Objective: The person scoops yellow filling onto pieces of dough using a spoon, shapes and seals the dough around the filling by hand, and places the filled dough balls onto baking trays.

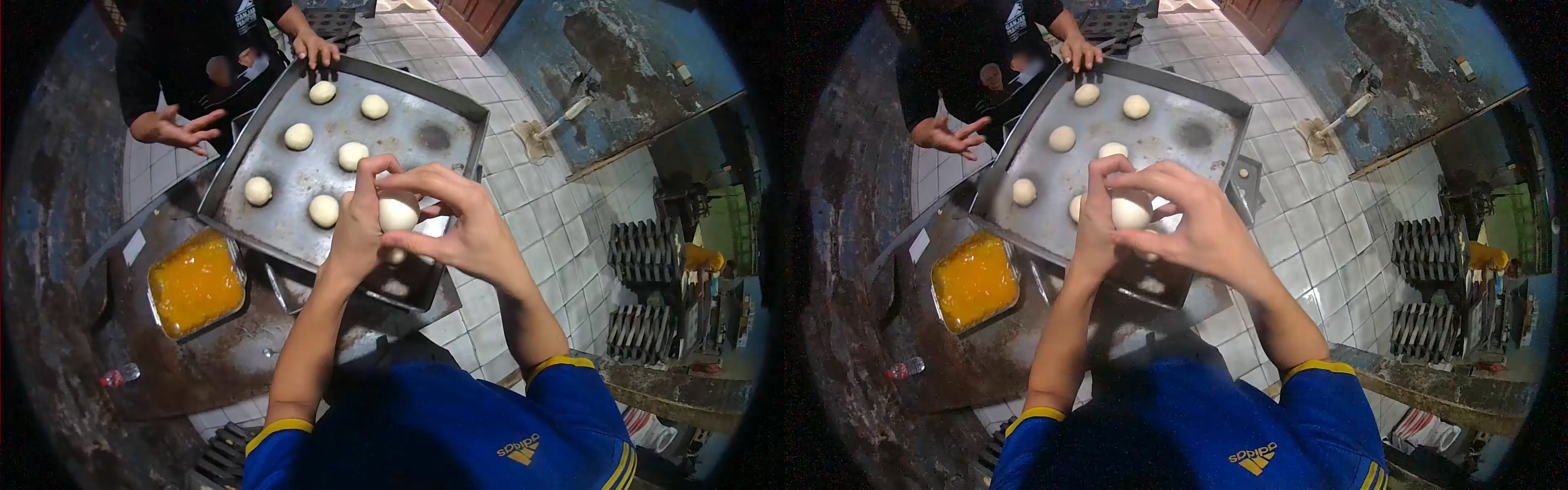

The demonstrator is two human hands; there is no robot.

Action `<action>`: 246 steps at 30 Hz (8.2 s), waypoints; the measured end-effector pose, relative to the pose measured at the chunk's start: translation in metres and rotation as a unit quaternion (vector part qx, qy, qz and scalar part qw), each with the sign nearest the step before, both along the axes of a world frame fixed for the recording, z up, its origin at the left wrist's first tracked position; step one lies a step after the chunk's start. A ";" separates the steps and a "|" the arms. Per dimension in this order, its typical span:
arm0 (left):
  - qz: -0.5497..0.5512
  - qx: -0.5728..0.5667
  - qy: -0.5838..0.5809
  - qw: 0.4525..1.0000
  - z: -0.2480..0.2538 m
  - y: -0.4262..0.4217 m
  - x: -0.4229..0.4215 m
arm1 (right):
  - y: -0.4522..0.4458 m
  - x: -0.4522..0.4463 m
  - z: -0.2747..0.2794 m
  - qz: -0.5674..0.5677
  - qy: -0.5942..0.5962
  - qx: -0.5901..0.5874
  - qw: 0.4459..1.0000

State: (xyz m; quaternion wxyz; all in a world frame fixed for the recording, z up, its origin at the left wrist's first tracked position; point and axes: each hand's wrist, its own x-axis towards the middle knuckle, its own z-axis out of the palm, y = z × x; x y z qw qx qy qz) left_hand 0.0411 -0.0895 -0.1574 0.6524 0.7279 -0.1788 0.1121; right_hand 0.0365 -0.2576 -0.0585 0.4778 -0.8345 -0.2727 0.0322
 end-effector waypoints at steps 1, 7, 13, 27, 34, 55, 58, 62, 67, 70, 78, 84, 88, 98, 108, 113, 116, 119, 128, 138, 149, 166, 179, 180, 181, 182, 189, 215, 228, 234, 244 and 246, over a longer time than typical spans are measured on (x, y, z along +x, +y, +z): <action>0.011 0.042 0.009 0.999 0.003 -0.004 0.008 | -0.008 0.009 -0.005 -0.004 0.016 0.008 1.000; 0.024 0.135 -0.022 0.990 0.026 0.001 0.028 | -0.063 0.099 -0.046 -0.052 0.053 0.045 0.996; -0.474 0.007 0.089 0.876 0.093 0.058 -0.062 | -0.091 0.194 -0.157 -0.067 -0.121 -0.272 0.952; -0.616 -0.022 -0.146 0.774 0.140 0.050 -0.120 | -0.083 0.237 -0.193 -0.020 0.086 -0.297 0.951; -0.578 0.012 -0.138 0.805 0.144 0.042 -0.132 | -0.083 0.194 -0.144 -0.099 -0.001 0.103 0.990; -0.136 -0.346 -0.156 0.915 0.102 0.016 -0.172 | -0.037 0.050 -0.122 0.160 0.033 -0.283 0.945; -0.099 -0.299 -0.064 0.947 0.115 0.023 -0.187 | -0.022 0.074 -0.142 0.136 -0.070 -0.273 0.950; -0.508 -0.073 -0.009 0.858 0.085 0.082 -0.148 | 0.022 0.089 -0.158 0.227 -0.157 -0.207 0.939; 0.011 0.170 0.250 0.953 0.003 0.083 -0.093 | 0.070 0.105 -0.187 0.257 -0.200 -0.236 0.915; 0.108 0.118 0.271 0.949 -0.056 0.101 -0.070 | 0.083 0.117 -0.205 0.241 -0.214 -0.280 0.904; 0.173 0.380 0.107 0.902 -0.120 0.083 -0.026 | 0.093 0.141 -0.235 0.256 -0.311 -0.209 0.891; 0.173 0.522 0.094 0.830 -0.151 0.078 -0.017 | 0.079 0.139 -0.184 0.333 -0.016 -0.273 0.903; 0.193 0.456 0.113 0.862 -0.154 0.084 -0.019 | 0.020 0.107 -0.140 0.366 0.231 -0.082 0.898; 0.223 -0.203 0.096 0.949 -0.021 0.102 -0.096 | 0.130 -0.059 -0.095 0.043 0.112 0.150 0.981; 0.076 -0.471 0.061 0.876 -0.013 0.261 -0.174 | 0.321 -0.131 -0.077 -0.074 0.109 0.309 0.942; 0.183 -0.285 0.109 0.935 -0.034 0.322 -0.215 | 0.367 -0.148 -0.065 -0.024 0.160 0.253 0.954; 0.202 -0.418 0.100 0.880 -0.035 0.343 -0.223 | 0.389 -0.163 -0.051 0.052 0.184 0.207 0.959; 0.150 -0.276 0.118 0.942 -0.079 0.359 -0.250 | 0.396 -0.178 -0.040 0.192 0.194 0.142 0.952; 0.256 0.231 0.185 0.920 -0.186 0.418 -0.345 | 0.360 -0.223 -0.340 0.084 0.071 -0.372 0.922; 0.389 0.180 0.346 0.835 -0.203 0.512 -0.403 | 0.341 -0.208 -0.386 0.131 0.058 -0.243 0.959; 0.429 0.182 0.354 0.811 -0.209 0.512 -0.388 | 0.424 -0.116 -0.390 0.202 -0.115 -0.345 0.909; 0.313 0.131 0.259 0.904 -0.155 0.496 -0.309 | 0.447 -0.151 -0.217 0.261 0.147 -0.049 0.953; 0.298 0.042 0.231 0.925 -0.177 0.499 -0.300 | 0.380 -0.258 -0.345 0.039 0.082 -0.059 0.994; 0.271 0.052 0.233 0.933 -0.169 0.497 -0.300 | 0.363 -0.263 -0.379 -0.016 0.143 -0.120 0.982; 0.246 0.063 0.234 0.939 -0.161 0.496 -0.300 | 0.346 -0.264 -0.397 -0.017 0.141 -0.117 0.983; 0.245 0.066 0.233 0.939 -0.152 0.492 -0.301 | 0.329 -0.264 -0.409 0.032 0.157 -0.198 0.967; 0.031 0.051 0.250 0.966 -0.142 0.471 -0.292 | 0.408 -0.204 -0.226 0.190 0.138 -0.021 0.972; 0.116 -0.381 0.343 0.851 -0.083 0.437 -0.293 | 0.445 -0.179 -0.114 0.251 -0.128 -0.036 0.959; 0.081 -0.427 0.336 0.836 -0.060 0.421 -0.302 | 0.430 -0.194 -0.104 0.166 -0.062 -0.021 0.984; 0.141 -0.378 0.245 0.882 -0.033 0.392 -0.289 | 0.403 -0.181 -0.120 0.069 0.301 0.198 0.930; 0.134 -0.291 0.079 0.944 0.031 0.263 -0.213 | 0.332 -0.192 -0.114 0.011 0.389 0.511 0.767; 0.095 -0.307 0.034 0.946 0.026 0.232 -0.198 | 0.304 -0.176 -0.111 -0.032 0.252 0.473 0.843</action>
